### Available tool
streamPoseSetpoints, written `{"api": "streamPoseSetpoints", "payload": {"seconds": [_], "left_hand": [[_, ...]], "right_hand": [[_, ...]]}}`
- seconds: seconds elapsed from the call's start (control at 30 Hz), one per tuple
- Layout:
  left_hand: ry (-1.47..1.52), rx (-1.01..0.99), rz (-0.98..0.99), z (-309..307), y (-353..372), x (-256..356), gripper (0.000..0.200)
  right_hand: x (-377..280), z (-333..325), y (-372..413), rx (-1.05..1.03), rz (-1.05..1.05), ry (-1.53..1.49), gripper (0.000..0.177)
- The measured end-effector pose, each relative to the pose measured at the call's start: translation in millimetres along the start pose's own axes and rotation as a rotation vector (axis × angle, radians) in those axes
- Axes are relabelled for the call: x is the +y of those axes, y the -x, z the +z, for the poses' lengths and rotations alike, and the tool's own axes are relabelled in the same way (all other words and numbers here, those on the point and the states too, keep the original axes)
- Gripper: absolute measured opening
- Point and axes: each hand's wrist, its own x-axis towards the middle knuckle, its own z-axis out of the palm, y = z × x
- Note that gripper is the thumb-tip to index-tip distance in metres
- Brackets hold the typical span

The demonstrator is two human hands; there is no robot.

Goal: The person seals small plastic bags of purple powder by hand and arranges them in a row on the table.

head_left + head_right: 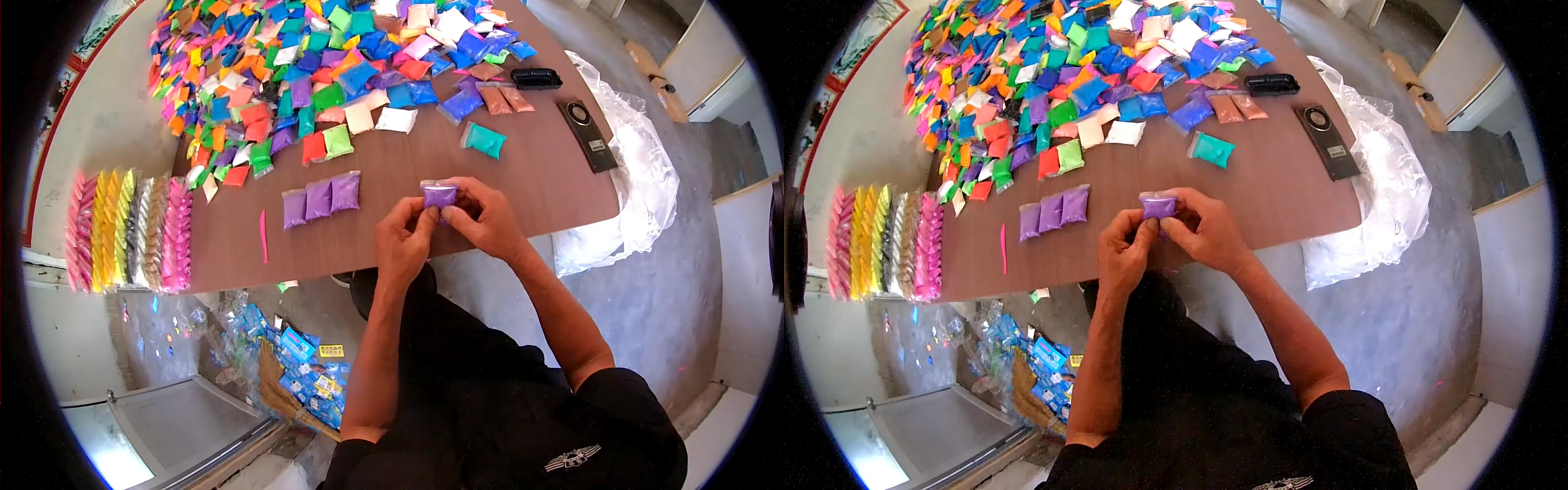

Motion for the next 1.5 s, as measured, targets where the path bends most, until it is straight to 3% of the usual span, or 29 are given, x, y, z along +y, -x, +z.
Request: {"api": "streamPoseSetpoints", "payload": {"seconds": [0.07,0.37,0.53,0.83,1.03,1.5], "left_hand": [[-0.075,0.006,0.071,0,0,-1,0.018],[0.057,-0.001,0.05,3,-2,2,0.018],[0.042,-0.005,0.031,0,-2,-7,0.017],[0.073,0.013,0.034,3,-1,8,0.018],[0.099,-0.003,0.025,-1,-2,1,0.017],[0.158,-0.01,-0.035,1,0,10,0.013]], "right_hand": [[1,-1,0,-0.012,0.022,-0.033,0.03],[9,-4,1,-0.011,0.025,-0.054,0.026],[-4,-4,2,-0.038,0.066,0.131,0.025],[7,-4,3,0.008,0.059,-0.041,0.023],[1,-7,2,-0.023,0.056,0.121,0.021],[3,-4,2,0.039,0.012,0.11,0.016]]}}
